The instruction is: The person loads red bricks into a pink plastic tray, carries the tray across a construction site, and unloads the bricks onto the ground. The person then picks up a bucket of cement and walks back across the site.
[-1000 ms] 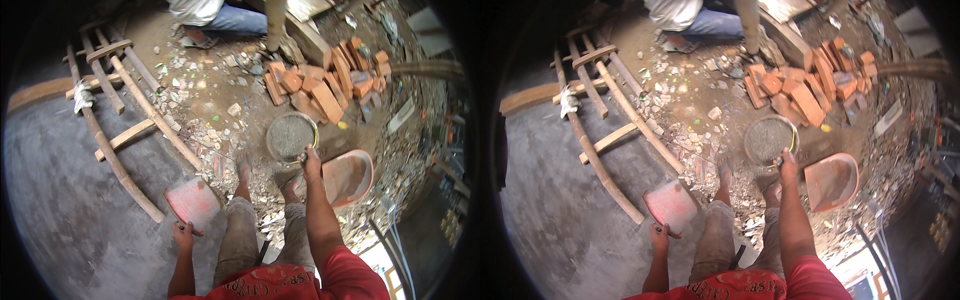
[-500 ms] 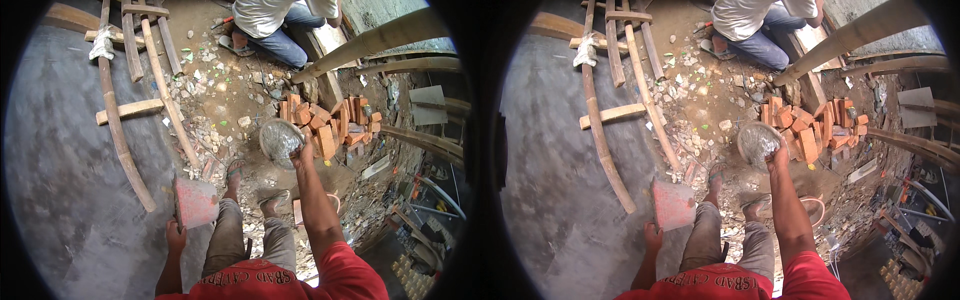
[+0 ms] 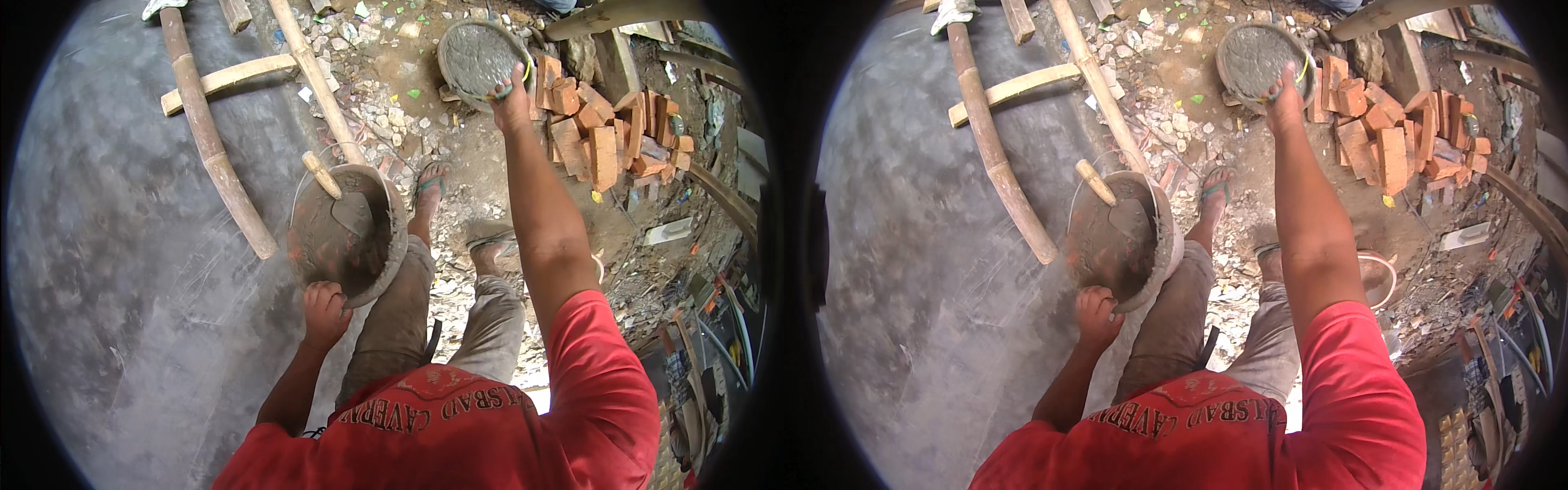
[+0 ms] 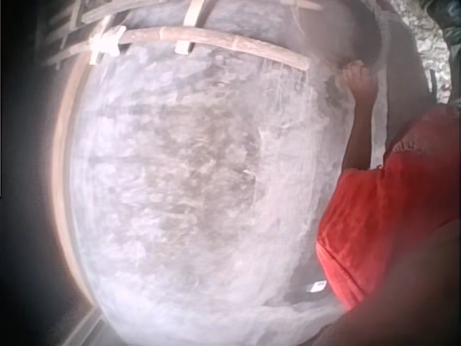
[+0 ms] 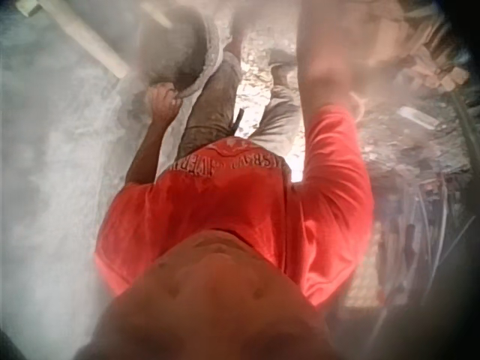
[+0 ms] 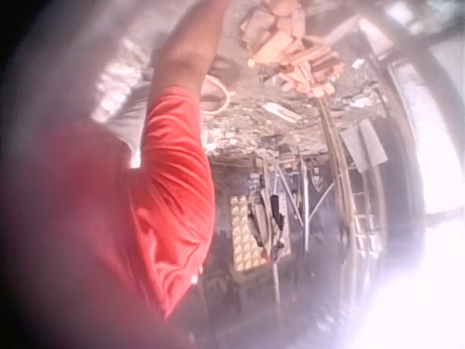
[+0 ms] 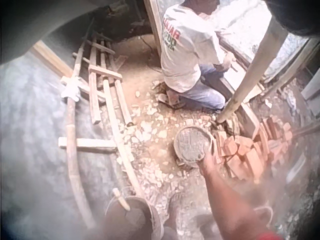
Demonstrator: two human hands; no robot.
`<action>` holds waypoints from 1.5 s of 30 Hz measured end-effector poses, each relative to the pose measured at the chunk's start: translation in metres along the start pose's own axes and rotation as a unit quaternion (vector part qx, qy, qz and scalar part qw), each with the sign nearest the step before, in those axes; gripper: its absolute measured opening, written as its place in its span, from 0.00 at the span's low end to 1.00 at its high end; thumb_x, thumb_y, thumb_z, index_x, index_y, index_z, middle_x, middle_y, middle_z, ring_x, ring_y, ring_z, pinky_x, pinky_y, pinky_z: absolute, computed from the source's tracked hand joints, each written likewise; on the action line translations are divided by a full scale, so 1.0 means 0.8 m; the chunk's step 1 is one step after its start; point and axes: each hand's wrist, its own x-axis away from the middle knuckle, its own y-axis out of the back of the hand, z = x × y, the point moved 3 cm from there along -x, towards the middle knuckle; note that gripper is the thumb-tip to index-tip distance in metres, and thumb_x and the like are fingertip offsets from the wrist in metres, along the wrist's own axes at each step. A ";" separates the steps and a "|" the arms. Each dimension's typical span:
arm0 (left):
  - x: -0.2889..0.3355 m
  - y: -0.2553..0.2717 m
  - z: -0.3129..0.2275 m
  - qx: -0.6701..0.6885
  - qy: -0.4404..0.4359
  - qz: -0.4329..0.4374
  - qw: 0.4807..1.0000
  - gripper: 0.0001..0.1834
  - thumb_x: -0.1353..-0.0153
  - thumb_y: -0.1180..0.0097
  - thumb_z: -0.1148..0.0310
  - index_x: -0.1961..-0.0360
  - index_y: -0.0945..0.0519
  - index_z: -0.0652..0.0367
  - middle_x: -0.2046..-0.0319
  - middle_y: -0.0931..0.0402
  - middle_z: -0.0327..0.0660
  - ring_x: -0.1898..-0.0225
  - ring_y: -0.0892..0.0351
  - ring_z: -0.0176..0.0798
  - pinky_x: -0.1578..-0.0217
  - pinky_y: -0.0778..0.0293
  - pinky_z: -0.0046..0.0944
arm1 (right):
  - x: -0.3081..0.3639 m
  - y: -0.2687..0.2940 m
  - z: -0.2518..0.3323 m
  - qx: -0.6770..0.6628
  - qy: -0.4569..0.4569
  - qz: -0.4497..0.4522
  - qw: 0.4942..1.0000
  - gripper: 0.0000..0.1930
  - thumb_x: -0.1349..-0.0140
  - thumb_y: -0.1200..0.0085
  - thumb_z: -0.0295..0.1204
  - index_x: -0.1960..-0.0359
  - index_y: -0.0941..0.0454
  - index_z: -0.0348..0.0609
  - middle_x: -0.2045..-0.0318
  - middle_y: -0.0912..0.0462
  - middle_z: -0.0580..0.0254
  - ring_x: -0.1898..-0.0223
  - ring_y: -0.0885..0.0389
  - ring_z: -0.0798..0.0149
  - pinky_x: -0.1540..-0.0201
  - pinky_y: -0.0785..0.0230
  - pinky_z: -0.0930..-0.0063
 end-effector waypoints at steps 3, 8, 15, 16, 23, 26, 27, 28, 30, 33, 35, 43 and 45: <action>-0.001 -0.009 -0.028 0.020 -0.040 0.024 0.999 0.18 0.62 0.32 0.73 0.67 0.25 0.57 0.55 0.26 0.44 0.50 0.25 0.54 0.46 0.31 0.58 | 0.023 -0.002 0.003 0.214 0.081 -0.062 0.971 0.37 0.41 0.35 0.62 0.52 0.24 0.36 0.68 0.20 0.56 0.58 0.20 0.51 0.53 0.28 0.54; -0.012 -0.014 -0.084 -0.005 -0.059 0.087 0.994 0.10 0.55 0.37 0.70 0.70 0.24 0.57 0.56 0.24 0.42 0.50 0.24 0.48 0.43 0.30 0.58 | 0.259 -0.093 0.017 0.503 0.411 0.166 0.742 0.32 0.41 0.32 0.50 0.44 0.22 0.38 0.47 0.17 0.43 0.50 0.15 0.43 0.47 0.23 0.54; -0.013 -0.030 -0.102 -0.042 -0.117 0.120 0.985 0.12 0.58 0.36 0.69 0.70 0.23 0.57 0.58 0.23 0.43 0.52 0.24 0.49 0.39 0.32 0.58 | 0.381 -0.163 -0.081 0.661 0.193 0.261 0.676 0.36 0.39 0.37 0.54 0.42 0.26 0.34 0.54 0.20 0.40 0.60 0.14 0.40 0.55 0.20 0.50; -0.017 -0.027 -0.105 -0.041 -0.116 0.126 0.984 0.13 0.58 0.35 0.70 0.69 0.23 0.58 0.57 0.23 0.43 0.52 0.24 0.49 0.39 0.32 0.58 | 0.386 -0.164 -0.085 0.655 0.215 0.253 0.679 0.34 0.38 0.38 0.52 0.42 0.26 0.33 0.51 0.22 0.40 0.60 0.14 0.40 0.55 0.20 0.50; -0.031 -0.026 -0.071 0.013 -0.028 0.210 0.977 0.16 0.56 0.35 0.71 0.64 0.22 0.59 0.53 0.25 0.42 0.50 0.24 0.51 0.45 0.27 0.53 | 0.432 -0.140 0.061 0.467 0.333 0.222 0.788 0.21 0.35 0.37 0.46 0.56 0.26 0.41 0.56 0.25 0.47 0.66 0.17 0.43 0.63 0.22 0.50; -0.034 -0.020 -0.065 0.051 0.002 0.190 0.980 0.19 0.59 0.31 0.73 0.64 0.24 0.62 0.54 0.25 0.45 0.51 0.24 0.54 0.51 0.25 0.49 | 0.386 -0.137 0.125 0.394 0.485 0.133 0.769 0.22 0.37 0.34 0.47 0.57 0.26 0.42 0.57 0.27 0.48 0.66 0.18 0.44 0.66 0.23 0.52; -0.034 -0.019 -0.062 0.056 0.022 0.186 0.981 0.19 0.58 0.31 0.73 0.64 0.23 0.62 0.54 0.26 0.46 0.51 0.24 0.55 0.51 0.25 0.49 | 0.359 -0.144 0.134 0.409 0.513 0.107 0.747 0.23 0.37 0.34 0.48 0.56 0.27 0.42 0.57 0.27 0.48 0.65 0.18 0.43 0.66 0.22 0.52; -0.030 -0.020 -0.061 0.061 0.040 0.185 0.980 0.18 0.57 0.31 0.74 0.63 0.23 0.62 0.53 0.26 0.46 0.51 0.24 0.55 0.51 0.25 0.50 | 0.329 -0.147 0.139 0.423 0.539 0.078 0.724 0.24 0.38 0.34 0.49 0.56 0.27 0.42 0.58 0.28 0.48 0.64 0.18 0.43 0.66 0.22 0.52; -0.027 -0.021 -0.056 0.066 0.046 0.182 0.980 0.18 0.57 0.32 0.75 0.62 0.23 0.62 0.53 0.26 0.47 0.51 0.24 0.56 0.52 0.25 0.51 | 0.246 -0.147 0.132 0.499 0.495 0.041 0.711 0.26 0.39 0.33 0.47 0.50 0.29 0.43 0.56 0.27 0.48 0.61 0.17 0.43 0.64 0.21 0.53; -0.027 -0.021 -0.057 0.070 0.044 0.181 0.980 0.18 0.56 0.32 0.75 0.63 0.24 0.63 0.54 0.27 0.49 0.51 0.24 0.58 0.52 0.26 0.52 | 0.158 -0.097 0.074 0.569 0.373 -0.016 0.733 0.31 0.37 0.35 0.44 0.39 0.33 0.44 0.52 0.25 0.46 0.55 0.17 0.42 0.58 0.21 0.51; -0.027 -0.024 -0.058 0.062 0.060 0.183 0.979 0.18 0.56 0.32 0.75 0.63 0.25 0.63 0.55 0.28 0.51 0.52 0.24 0.59 0.52 0.27 0.53 | 0.133 -0.038 0.009 0.600 0.243 -0.012 0.762 0.35 0.36 0.38 0.43 0.32 0.39 0.45 0.47 0.23 0.45 0.51 0.17 0.42 0.51 0.22 0.49; -0.056 -0.044 -0.055 -0.072 0.055 0.226 0.970 0.21 0.57 0.32 0.76 0.61 0.27 0.66 0.55 0.29 0.56 0.53 0.26 0.67 0.53 0.28 0.56 | 0.369 0.415 -0.203 0.638 -0.090 0.030 0.764 0.30 0.38 0.41 0.44 0.36 0.27 0.45 0.46 0.17 0.42 0.43 0.19 0.41 0.38 0.29 0.51; -0.070 -0.044 -0.065 -0.108 0.069 0.247 0.960 0.22 0.58 0.31 0.76 0.61 0.27 0.67 0.55 0.29 0.56 0.54 0.26 0.68 0.53 0.28 0.57 | 0.412 0.611 -0.309 0.633 -0.179 -0.079 0.749 0.26 0.38 0.42 0.44 0.41 0.22 0.45 0.48 0.15 0.44 0.44 0.17 0.42 0.41 0.26 0.52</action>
